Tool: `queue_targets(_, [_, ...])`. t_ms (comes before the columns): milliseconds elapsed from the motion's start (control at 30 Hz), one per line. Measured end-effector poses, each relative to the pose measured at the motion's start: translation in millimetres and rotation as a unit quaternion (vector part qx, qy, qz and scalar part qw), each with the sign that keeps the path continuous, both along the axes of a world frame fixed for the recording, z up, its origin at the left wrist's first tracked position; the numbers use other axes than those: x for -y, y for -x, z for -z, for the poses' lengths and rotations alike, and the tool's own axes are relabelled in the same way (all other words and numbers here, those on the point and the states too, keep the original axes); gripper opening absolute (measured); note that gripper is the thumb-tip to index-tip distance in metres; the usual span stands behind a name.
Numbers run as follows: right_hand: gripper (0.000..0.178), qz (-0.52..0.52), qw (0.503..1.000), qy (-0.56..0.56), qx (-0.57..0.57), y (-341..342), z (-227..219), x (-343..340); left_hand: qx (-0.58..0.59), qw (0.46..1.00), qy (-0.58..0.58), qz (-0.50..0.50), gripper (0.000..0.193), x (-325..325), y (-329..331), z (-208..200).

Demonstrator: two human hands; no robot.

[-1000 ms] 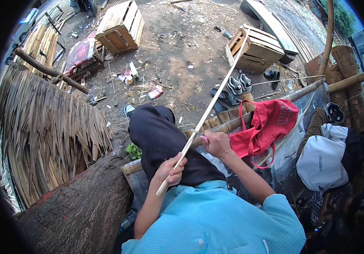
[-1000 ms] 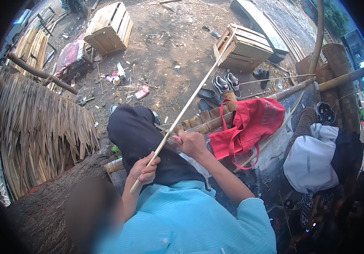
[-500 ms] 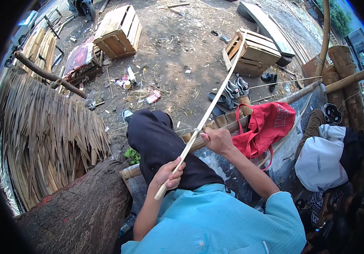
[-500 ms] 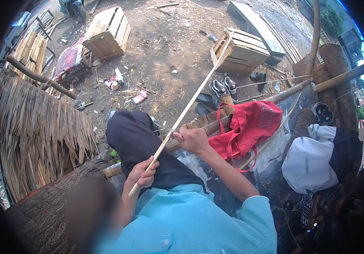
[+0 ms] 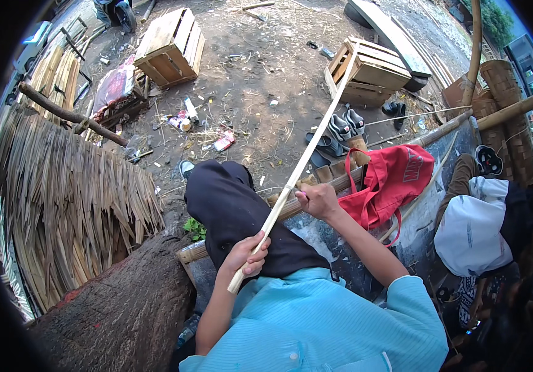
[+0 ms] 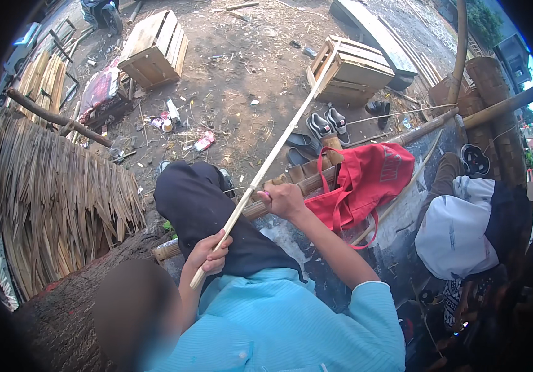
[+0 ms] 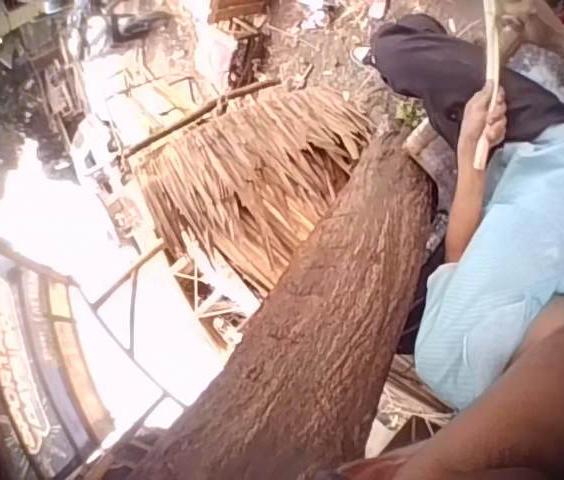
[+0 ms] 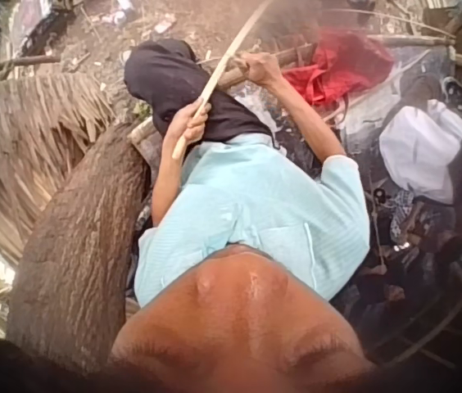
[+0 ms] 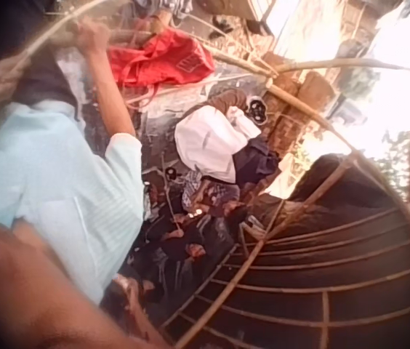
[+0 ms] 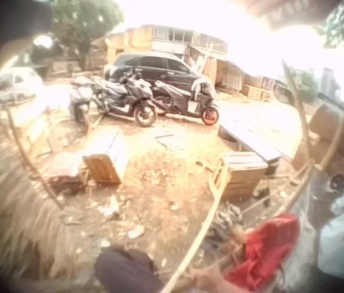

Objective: The person uses a small knife to shave thin layers of wood from a long, narrow wooden strip while sitting outdoors.

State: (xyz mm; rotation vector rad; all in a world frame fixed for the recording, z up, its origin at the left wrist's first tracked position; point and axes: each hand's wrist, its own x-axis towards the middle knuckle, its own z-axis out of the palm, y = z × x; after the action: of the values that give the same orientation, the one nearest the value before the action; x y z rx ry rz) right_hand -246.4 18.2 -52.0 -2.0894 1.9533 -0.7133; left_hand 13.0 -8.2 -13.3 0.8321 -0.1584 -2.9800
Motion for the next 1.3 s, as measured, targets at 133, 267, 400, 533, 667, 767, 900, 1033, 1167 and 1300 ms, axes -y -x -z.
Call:
queue_targets(133, [0.039, 0.027, 0.999, 0.03, 0.01, -11, -2, 8, -0.068, 0.993, -0.087, -0.044, 0.036, 7, -7, 8])
queue_targets(267, [0.038, -0.005, 1.0, 0.026, -0.013, -10, -6, 2, -0.009, 1.0, -0.007, 0.005, 0.035, -2, 3, -1])
queue_targets(400, [0.038, 0.044, 0.999, 0.015, -0.022, 8, 0, 7, 0.062, 0.994, 0.082, 0.046, 0.036, 2, 7, -14])
queue_targets(533, [0.038, 0.022, 1.0, 0.01, 0.004, -16, -9, -7, 0.015, 0.998, 0.057, 0.035, 0.037, 1, 2, -11])
queue_targets(667, [0.039, 0.073, 0.997, 0.024, -0.015, 10, 15, 1, 0.027, 0.999, 0.036, 0.029, 0.037, -1, 3, -6])
queue_targets(767, [0.039, 0.182, 0.981, 0.005, -0.061, 34, 16, 16, -0.014, 0.999, 0.029, 0.013, 0.035, 2, 3, -7])
queue_targets(900, [0.04, 0.055, 0.998, 0.035, 0.023, -4, 1, 7, -0.009, 1.0, 0.022, 0.006, 0.035, -1, 0, -4])
queue_targets(1033, [0.04, 0.038, 0.999, -0.006, 0.002, 21, 14, 8, -0.009, 1.0, 0.004, -0.001, 0.035, -1, 0, -1])
queue_targets(1167, [0.04, 0.16, 0.987, 0.023, -0.027, 27, 18, 16, -0.04, 0.998, -0.031, -0.021, 0.037, 3, -1, 5])
queue_targets(1300, [0.04, 0.022, 0.999, -0.011, 0.033, -6, 7, 2, -0.045, 0.998, -0.035, -0.024, 0.037, 3, -5, 8])
